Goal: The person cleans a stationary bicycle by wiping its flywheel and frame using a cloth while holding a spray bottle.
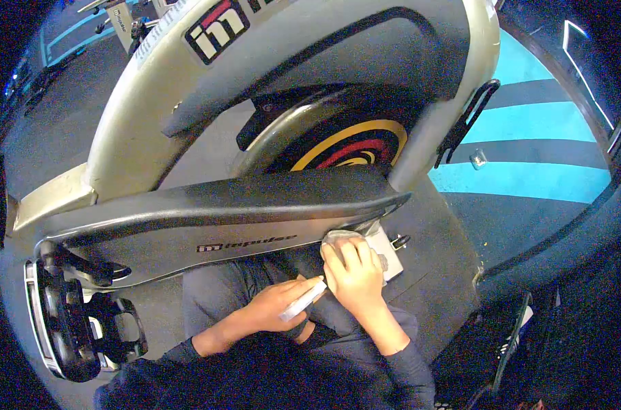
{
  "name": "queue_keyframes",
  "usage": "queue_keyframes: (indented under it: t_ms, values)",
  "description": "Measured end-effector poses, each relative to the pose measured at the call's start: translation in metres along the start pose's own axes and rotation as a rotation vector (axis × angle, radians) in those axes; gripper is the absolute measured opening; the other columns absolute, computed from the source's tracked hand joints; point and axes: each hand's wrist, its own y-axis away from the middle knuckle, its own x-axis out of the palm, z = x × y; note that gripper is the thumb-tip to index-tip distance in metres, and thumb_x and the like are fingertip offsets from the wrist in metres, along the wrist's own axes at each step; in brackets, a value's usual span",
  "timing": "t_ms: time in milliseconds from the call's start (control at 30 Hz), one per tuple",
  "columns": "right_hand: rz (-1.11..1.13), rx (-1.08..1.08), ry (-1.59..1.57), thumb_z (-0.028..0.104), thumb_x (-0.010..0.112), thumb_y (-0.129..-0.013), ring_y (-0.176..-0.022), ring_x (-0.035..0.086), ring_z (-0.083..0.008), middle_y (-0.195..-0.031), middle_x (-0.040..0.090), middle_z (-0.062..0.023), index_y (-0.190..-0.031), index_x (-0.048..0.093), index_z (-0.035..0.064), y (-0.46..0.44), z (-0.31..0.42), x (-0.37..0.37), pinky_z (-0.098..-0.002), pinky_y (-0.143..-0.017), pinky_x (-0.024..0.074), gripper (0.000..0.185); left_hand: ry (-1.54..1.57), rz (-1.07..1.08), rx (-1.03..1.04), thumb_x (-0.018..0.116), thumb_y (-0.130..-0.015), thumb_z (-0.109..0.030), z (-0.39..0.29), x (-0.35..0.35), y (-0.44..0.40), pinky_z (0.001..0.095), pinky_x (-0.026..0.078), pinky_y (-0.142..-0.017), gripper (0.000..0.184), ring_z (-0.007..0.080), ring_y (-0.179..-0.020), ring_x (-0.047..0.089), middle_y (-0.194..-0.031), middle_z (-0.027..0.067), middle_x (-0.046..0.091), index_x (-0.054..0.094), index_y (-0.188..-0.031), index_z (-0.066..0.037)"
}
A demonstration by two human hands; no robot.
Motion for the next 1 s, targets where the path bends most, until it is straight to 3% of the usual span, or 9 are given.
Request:
queue_keyframes:
  t_ms: [67,367,600,667,933,1000]
  values:
    - [-0.097,0.026,-0.009,0.016,0.071,-0.067,-0.096,0.057,-0.0268,-0.099,0.06,-0.0057,-0.1,0.067,0.0116,-0.005,0.001,-0.012,-0.0374,-0.076,0.0474,0.034,0.015,0.034,-0.028,0.064,-0.073,-0.012,-0.002,-0.001,-0.001,0.0431,0.05,-0.093,0.073,0.0383,-0.106,0.058,-0.117,0.0208,0.058,0.038,-0.14,-0.005]
    - [-0.106,0.033,0.127,0.015,0.065,-0.071,-0.097,0.057,-0.0261,-0.101,0.06,-0.0065,-0.1,0.066,0.0104,-0.009,-0.002,0.003,-0.0373,-0.075,0.0467,0.029,0.013,0.06,-0.073,0.068,-0.072,-0.01,-0.005,-0.004,-0.002,0.0427,0.05,-0.091,0.076,0.037,-0.11,0.057,-0.12,0.0198,0.058,0.035,-0.141,-0.006]
    - [0.089,0.119,0.067,0.015,0.066,-0.071,-0.095,0.057,-0.0252,-0.095,0.059,-0.0055,-0.098,0.068,0.011,0.01,-0.008,0.013,-0.0366,-0.076,0.0468,0.027,-0.013,0.047,-0.033,0.072,-0.07,-0.011,-0.002,-0.001,0.0,0.0428,0.048,-0.093,0.083,0.0374,-0.111,0.056,-0.124,0.0201,0.056,0.032,-0.143,-0.007]
    - [-0.043,0.16,-0.144,0.01,0.071,-0.065,-0.09,0.056,-0.0275,-0.092,0.057,-0.0068,-0.098,0.07,0.0139,0.006,-0.004,-0.002,-0.0396,-0.077,0.0472,0.033,-0.004,0.042,-0.031,0.07,-0.07,-0.01,-0.003,-0.001,-0.002,0.0423,0.049,-0.093,0.079,0.0375,-0.111,0.057,-0.123,0.0205,0.057,0.035,-0.142,-0.006]
    - [-0.146,0.037,0.109,0.016,0.066,-0.07,-0.094,0.057,-0.0244,-0.099,0.06,-0.0051,-0.099,0.068,0.0118,-0.007,-0.002,0.009,-0.0369,-0.071,0.0444,0.029,0.008,0.001,-0.033,0.069,-0.07,-0.009,-0.001,0.0,-0.003,0.0419,0.05,-0.093,0.076,0.0381,-0.109,0.059,-0.12,0.0213,0.058,0.04,-0.139,-0.005]
    - [-0.133,0.033,0.13,0.017,0.064,-0.071,-0.095,0.057,-0.0232,-0.099,0.06,-0.004,-0.097,0.067,0.0101,-0.002,0.002,0.015,-0.0354,-0.07,0.0433,0.028,-0.005,0.049,-0.044,0.071,-0.07,-0.011,-0.001,-0.001,-0.001,0.0425,0.049,-0.091,0.081,0.0376,-0.11,0.057,-0.122,0.0202,0.057,0.034,-0.142,-0.006]
